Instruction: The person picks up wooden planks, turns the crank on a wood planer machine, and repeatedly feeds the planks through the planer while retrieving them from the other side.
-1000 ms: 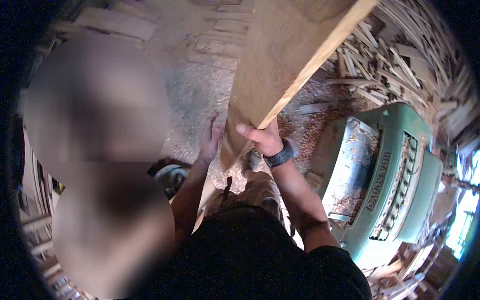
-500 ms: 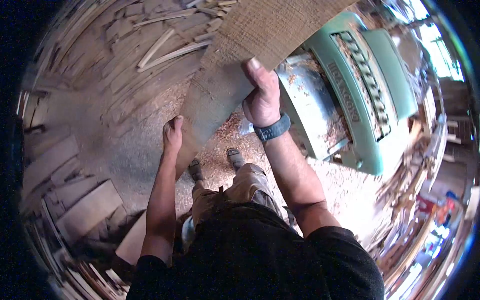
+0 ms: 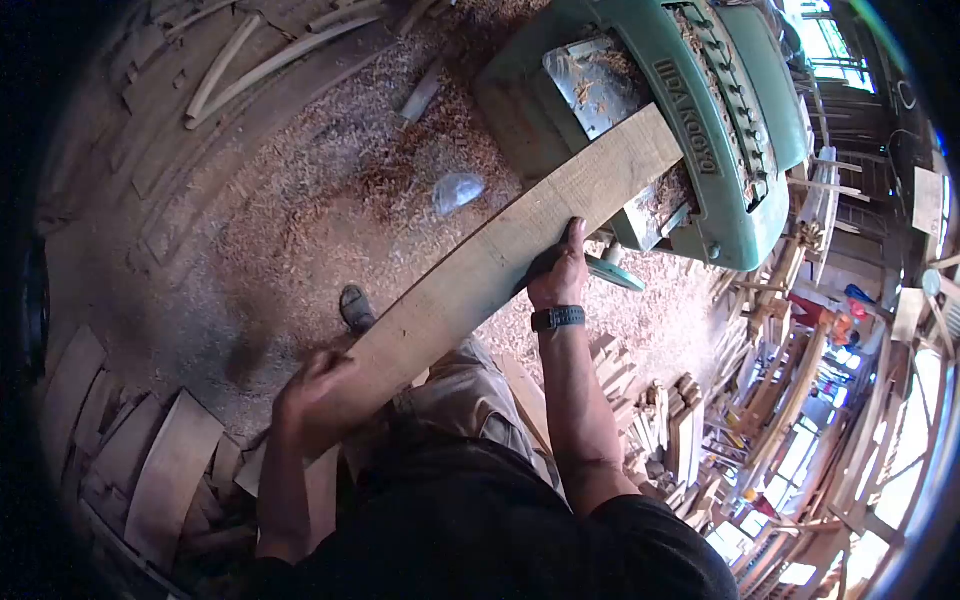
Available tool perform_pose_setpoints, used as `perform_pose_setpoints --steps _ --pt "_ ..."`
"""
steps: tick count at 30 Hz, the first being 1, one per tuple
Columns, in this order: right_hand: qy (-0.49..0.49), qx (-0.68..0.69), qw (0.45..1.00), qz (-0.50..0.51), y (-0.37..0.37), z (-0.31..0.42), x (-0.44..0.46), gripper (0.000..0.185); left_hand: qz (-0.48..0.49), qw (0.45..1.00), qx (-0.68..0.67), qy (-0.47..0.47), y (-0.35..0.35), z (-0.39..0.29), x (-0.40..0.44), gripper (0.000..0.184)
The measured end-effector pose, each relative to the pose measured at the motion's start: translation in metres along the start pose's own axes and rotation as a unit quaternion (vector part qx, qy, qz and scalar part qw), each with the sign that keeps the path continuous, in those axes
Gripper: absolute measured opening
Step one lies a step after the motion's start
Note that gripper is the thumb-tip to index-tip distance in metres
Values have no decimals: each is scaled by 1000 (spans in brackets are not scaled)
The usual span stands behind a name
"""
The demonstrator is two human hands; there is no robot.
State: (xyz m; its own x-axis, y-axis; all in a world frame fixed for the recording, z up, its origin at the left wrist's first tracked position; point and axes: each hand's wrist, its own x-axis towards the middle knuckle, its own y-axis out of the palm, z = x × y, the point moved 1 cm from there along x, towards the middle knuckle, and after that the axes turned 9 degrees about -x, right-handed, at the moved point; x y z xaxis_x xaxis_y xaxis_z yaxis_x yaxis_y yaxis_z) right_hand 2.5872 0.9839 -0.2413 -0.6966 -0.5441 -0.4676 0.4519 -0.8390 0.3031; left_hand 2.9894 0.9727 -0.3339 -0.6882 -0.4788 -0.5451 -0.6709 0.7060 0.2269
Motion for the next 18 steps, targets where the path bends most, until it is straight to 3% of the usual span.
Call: perform_pose_setpoints --steps 6,10,12,16,18 --pt "11 -41 999 -22 -42 -36 30 53 -40 971 192 -135 0 -37 -12 42" --pt "9 -108 993 -39 -53 -29 38 53 -46 977 145 -148 11 -66 -23 42" --pt "27 -137 989 -51 -50 -22 32 53 -28 973 115 -198 14 -61 -27 41" --pt "27 -236 970 -51 -62 -24 27 56 -18 972 108 -206 30 -38 -35 41" --pt "23 -286 955 -75 -55 -28 17 59 -70 966 192 -155 39 -30 -39 41"
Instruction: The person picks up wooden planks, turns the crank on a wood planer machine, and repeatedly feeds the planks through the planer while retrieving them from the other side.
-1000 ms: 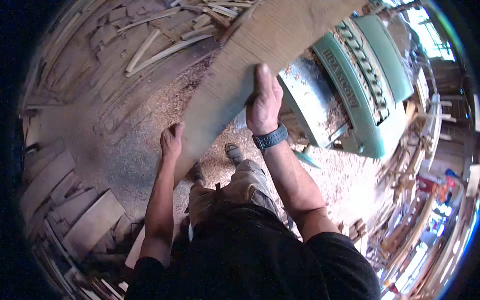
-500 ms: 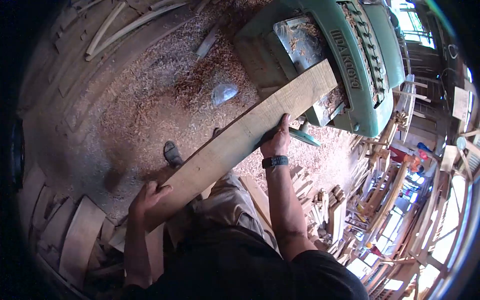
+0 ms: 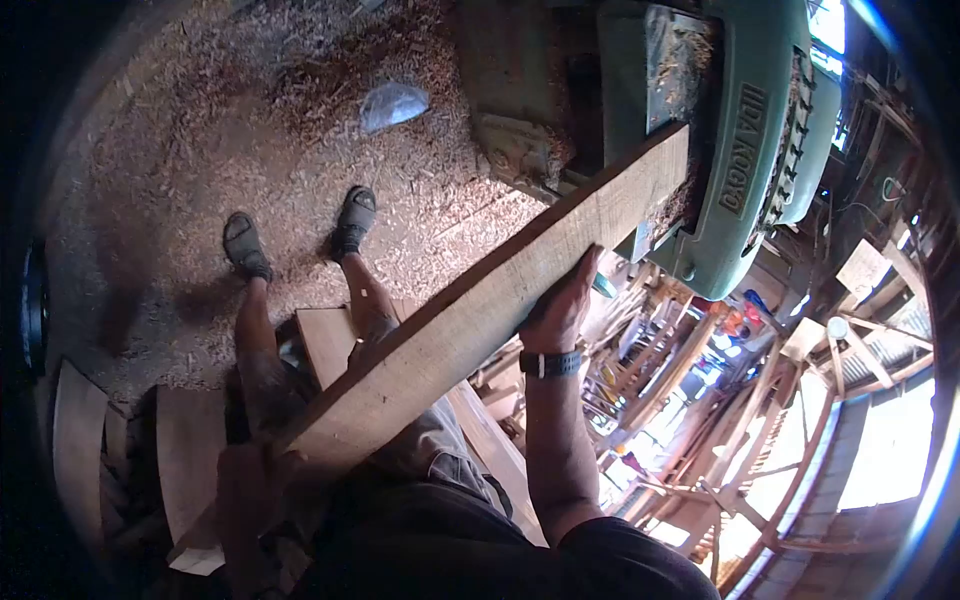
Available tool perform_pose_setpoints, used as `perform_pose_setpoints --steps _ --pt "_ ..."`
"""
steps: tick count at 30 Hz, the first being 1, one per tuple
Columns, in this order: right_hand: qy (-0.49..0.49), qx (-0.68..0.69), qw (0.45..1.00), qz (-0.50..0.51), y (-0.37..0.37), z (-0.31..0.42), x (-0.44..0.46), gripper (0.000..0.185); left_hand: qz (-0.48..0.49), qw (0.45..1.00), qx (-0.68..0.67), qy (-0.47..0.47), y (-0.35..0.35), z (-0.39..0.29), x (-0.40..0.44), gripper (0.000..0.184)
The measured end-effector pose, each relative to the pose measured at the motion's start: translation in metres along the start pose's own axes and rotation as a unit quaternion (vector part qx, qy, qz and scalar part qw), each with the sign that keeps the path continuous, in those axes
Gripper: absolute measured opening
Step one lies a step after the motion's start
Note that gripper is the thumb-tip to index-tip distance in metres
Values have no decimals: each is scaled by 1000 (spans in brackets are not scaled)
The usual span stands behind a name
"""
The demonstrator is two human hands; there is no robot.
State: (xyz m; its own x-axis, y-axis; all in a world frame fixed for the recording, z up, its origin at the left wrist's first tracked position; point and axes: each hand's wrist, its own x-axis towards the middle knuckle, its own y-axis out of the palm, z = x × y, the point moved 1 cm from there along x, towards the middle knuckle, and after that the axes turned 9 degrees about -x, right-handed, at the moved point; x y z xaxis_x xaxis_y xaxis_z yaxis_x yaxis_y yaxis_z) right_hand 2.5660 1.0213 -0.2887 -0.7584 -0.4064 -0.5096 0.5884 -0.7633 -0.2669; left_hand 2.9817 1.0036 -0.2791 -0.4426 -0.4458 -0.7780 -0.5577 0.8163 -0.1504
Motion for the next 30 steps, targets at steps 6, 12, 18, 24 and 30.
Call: perform_pose_setpoints --steps 6,12,18,24,30 --pt "1 6 1000 20 -2 -24 -25 57 68 993 -61 -77 7 0 8 45" --pt "-26 -68 997 -32 12 7 -16 56 141 981 -121 -51 -9 -14 13 38" --pt "15 -54 998 -26 -7 26 30 57 135 984 -54 -105 -12 -10 8 39" --pt "3 -75 995 -59 3 39 39 59 59 997 -18 -56 -4 -26 16 44" --pt "-16 -68 997 -29 25 19 -6 58 66 990 -76 -99 -15 -52 23 36"
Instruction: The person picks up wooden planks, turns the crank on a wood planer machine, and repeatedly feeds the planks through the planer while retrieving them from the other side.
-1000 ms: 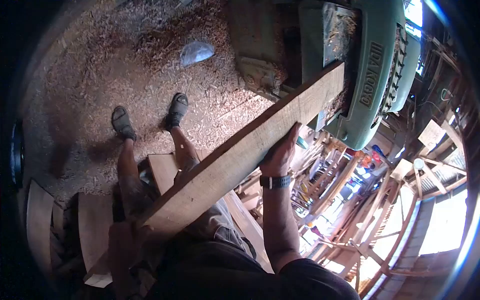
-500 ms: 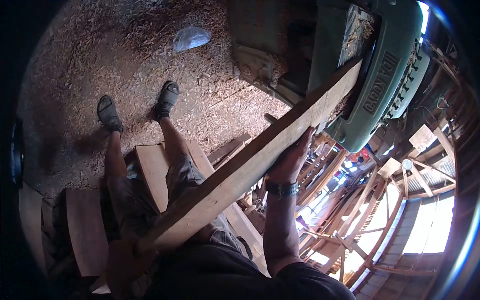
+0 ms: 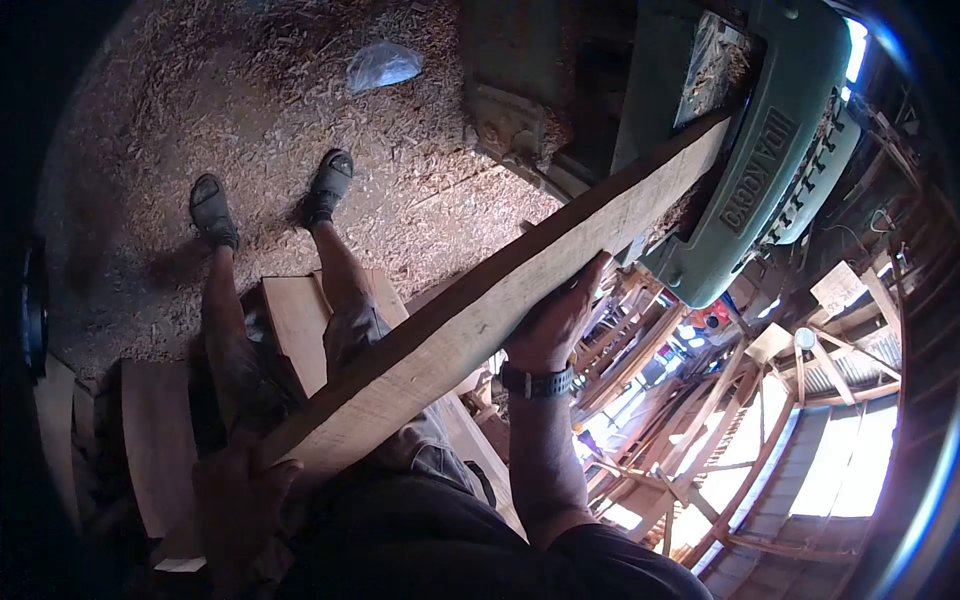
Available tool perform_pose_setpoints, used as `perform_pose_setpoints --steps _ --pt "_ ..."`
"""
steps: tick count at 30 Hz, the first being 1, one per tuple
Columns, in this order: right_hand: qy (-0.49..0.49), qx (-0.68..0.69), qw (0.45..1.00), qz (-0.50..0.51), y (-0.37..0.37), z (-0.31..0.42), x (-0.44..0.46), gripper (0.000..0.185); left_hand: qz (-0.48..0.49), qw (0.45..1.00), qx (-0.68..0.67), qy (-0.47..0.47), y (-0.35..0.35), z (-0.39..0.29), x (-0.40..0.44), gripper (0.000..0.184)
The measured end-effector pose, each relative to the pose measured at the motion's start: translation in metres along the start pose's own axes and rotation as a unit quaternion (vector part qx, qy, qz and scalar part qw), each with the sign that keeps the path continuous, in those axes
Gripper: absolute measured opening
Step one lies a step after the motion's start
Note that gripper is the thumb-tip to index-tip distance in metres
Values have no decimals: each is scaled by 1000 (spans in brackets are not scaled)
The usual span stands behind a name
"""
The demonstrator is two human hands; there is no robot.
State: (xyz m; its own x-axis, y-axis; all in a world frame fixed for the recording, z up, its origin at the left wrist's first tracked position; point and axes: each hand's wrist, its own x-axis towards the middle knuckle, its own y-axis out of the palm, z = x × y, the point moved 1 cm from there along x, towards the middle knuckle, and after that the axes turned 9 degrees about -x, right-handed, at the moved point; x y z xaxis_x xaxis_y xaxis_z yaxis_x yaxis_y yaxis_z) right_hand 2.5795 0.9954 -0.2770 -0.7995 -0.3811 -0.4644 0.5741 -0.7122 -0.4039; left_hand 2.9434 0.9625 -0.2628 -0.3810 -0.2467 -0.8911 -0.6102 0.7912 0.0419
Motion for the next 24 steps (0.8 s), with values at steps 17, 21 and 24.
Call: perform_pose_setpoints --steps 17,21,24 --pt "-1 35 999 -2 -16 17 53 60 24 998 -10 59 7 -56 26 43" --pt "12 79 997 11 -28 13 66 66 -101 955 42 275 24 -50 38 42" --pt "-2 -33 998 -59 -55 5 25 58 -72 965 87 236 31 -48 37 44"
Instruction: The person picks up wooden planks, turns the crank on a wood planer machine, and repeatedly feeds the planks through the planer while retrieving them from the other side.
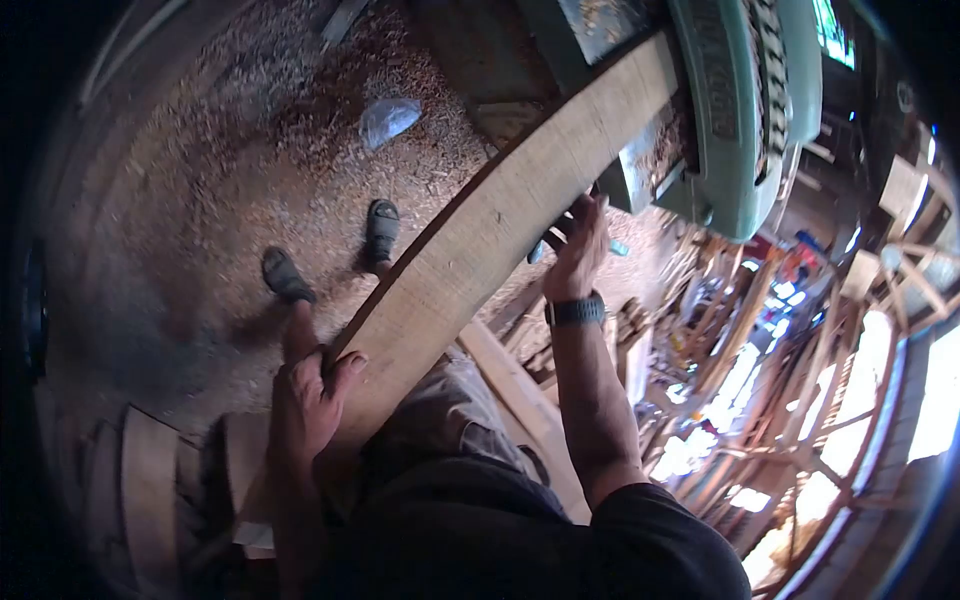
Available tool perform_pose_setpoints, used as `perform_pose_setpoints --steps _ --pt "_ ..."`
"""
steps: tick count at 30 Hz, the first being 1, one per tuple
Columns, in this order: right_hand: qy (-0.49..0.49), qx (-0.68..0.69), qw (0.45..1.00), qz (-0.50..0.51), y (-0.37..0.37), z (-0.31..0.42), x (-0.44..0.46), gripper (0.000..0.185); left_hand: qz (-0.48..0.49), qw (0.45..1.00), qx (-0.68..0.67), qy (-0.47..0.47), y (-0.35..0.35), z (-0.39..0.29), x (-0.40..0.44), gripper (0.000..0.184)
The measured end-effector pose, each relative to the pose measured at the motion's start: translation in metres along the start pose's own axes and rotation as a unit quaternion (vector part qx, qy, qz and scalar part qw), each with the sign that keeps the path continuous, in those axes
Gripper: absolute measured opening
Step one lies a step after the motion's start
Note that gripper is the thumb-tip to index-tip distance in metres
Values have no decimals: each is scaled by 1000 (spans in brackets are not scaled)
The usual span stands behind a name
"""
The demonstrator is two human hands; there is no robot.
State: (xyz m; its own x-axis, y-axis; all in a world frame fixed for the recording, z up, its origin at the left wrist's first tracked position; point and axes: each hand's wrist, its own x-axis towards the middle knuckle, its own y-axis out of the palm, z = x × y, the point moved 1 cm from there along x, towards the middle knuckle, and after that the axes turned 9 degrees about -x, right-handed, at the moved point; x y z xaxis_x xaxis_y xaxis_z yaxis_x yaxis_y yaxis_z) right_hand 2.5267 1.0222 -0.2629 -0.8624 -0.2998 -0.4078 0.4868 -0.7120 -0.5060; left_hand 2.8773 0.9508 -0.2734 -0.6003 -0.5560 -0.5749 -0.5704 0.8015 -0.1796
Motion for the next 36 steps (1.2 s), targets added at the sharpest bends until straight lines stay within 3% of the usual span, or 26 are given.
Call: perform_pose_setpoints --steps 1,3,5,6,7,8,9,12,13,14,15,17,18,19,23,26,28,29,31,33,35,36 --pt "-72 -20 994 -76 -22 -21 -10 51 14 999 -19 -36 0 -3 2 45" --pt "-78 -99 967 -223 -74 -67 -15 43 12 1000 17 -18 -3 -16 6 49" --pt "-87 -297 918 -250 -125 -114 -8 45 72 989 -25 -123 -5 -22 13 49" --pt "-116 -320 919 -200 -136 -132 -2 52 41 997 -23 -55 0 -12 14 50" --pt "-108 -335 928 -119 -137 -142 11 57 44 998 -7 -52 0 -11 11 50" --pt "19 -192 980 -55 -139 -156 15 59 36 998 -15 -48 -1 -14 10 49" --pt "134 -40 990 16 -121 -139 16 61 22 999 -27 -39 1 -17 13 49" --pt "96 -48 989 106 -73 -155 52 64 5 1000 24 6 4 -1 14 50" --pt "17 -49 990 134 -54 -188 73 58 -2 999 35 21 3 -3 15 50" --pt "-1 -80 991 104 -36 -214 85 49 6 1000 28 10 4 -3 14 51" --pt "121 -66 988 74 -30 -190 75 36 16 1000 21 -6 3 -5 14 51" --pt "-71 -364 928 17 -27 -213 91 28 22 999 27 -13 1 -7 15 52" --pt "-66 -290 955 -5 -29 -218 93 30 31 999 25 -26 0 -8 15 52" --pt "58 -195 977 69 -35 -204 93 29 24 999 31 -25 -3 -7 17 52" --pt "189 -71 960 195 -47 -145 74 24 43 996 74 -34 -7 -6 27 41" --pt "170 -21 962 211 -46 -150 73 20 51 995 85 -29 -6 -22 42 41" --pt "92 49 986 130 -40 -147 70 17 63 993 87 -42 -4 -33 45 41" --pt "109 27 987 111 -43 -144 71 21 55 996 66 -37 -4 -37 47 45" --pt "-52 -240 963 115 -39 -186 92 31 48 997 45 -27 1 -41 51 49" --pt "-133 -175 969 -116 -15 -190 86 26 29 998 51 -12 2 -44 52 48" --pt "-165 -152 968 -111 -23 -177 86 24 25 998 61 -8 3 -46 52 46" --pt "-35 -66 997 26 -43 -150 79 22 34 997 68 -10 2 -49 52 44"
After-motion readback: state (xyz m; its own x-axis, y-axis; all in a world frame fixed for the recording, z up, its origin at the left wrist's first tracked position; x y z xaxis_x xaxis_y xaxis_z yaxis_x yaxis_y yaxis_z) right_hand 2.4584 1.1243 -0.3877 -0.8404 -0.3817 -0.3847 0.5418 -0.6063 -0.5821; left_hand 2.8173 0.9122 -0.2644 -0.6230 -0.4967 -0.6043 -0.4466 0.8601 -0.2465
